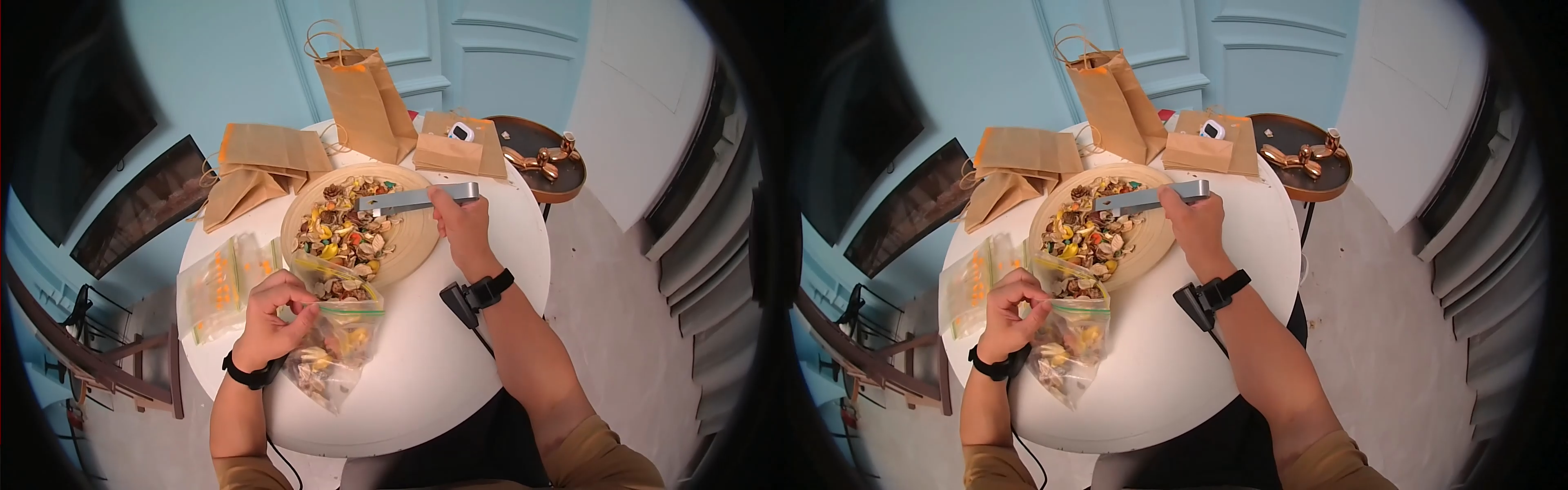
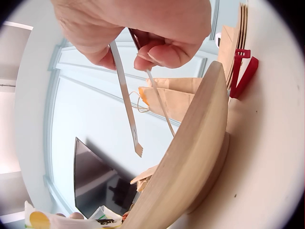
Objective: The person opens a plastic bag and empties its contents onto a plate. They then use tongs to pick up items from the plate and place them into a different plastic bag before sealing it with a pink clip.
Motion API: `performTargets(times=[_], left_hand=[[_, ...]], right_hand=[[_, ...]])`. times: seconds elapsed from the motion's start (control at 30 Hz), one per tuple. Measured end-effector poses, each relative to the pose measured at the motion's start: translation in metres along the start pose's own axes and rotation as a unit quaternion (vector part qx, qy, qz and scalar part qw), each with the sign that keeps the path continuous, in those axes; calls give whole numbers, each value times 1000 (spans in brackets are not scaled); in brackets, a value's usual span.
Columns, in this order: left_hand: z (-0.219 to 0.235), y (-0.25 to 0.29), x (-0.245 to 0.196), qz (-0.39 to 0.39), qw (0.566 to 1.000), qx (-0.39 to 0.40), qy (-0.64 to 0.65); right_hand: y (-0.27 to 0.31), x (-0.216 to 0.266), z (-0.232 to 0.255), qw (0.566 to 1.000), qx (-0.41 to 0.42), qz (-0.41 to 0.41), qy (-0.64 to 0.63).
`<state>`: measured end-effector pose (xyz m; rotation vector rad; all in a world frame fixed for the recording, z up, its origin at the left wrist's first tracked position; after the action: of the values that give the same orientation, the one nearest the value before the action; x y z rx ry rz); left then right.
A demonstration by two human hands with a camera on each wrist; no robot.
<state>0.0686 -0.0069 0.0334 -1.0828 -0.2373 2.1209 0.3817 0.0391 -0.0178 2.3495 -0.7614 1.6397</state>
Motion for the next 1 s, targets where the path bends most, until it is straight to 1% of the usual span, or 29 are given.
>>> performTargets(times=[0.1, 0.2, 0.3, 0.4, 0.5, 0.73, 0.83, 0.9, 1.0], left_hand=[[0, -1, -1, -9, 1000, -1, -3], [0, 1, 1, -13, 1000, -2, -2], [0, 1, 2, -13, 1000, -4, -1], [0, 0, 2, -8, 1000, -4, -1], [0, 0, 1, -9, 1000, -3, -3], [0, -1, -2, -15, 1000, -1, -5], [0, -2, -3, 19, 1000, 4, 4], [-1, -1, -1, 21, 1000, 4, 7], [-1, -1, -1, 24, 1000, 4, 7]], right_hand=[[-5, -6, 15, 998, -62, -17, -23], [-11, -4, 24, 995, -95, 32, 7], [-6, 8, 23, 992, -93, 47, 76], [-8, 1, 19, 991, -66, 40, 114], [-4, 1, 10, 992, -40, 18, 119], [12, -1, -20, 990, 69, -22, 121], [14, -4, -27, 984, 110, -26, 141], [13, -8, -28, 979, 129, -28, 156], [14, -10, -29, 983, 120, -23, 134]])
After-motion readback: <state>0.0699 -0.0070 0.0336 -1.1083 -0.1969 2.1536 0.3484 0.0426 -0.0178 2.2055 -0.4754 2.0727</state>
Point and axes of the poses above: each hand's wrist, its own y-axis away from the middle knuckle, its own z-axis out of the back of the hand, x = y × z, the point moved 9 cm from there along -y, towards the middle knuckle, and after that the axes turned 8 degrees about -y, right-handed, at the moved point
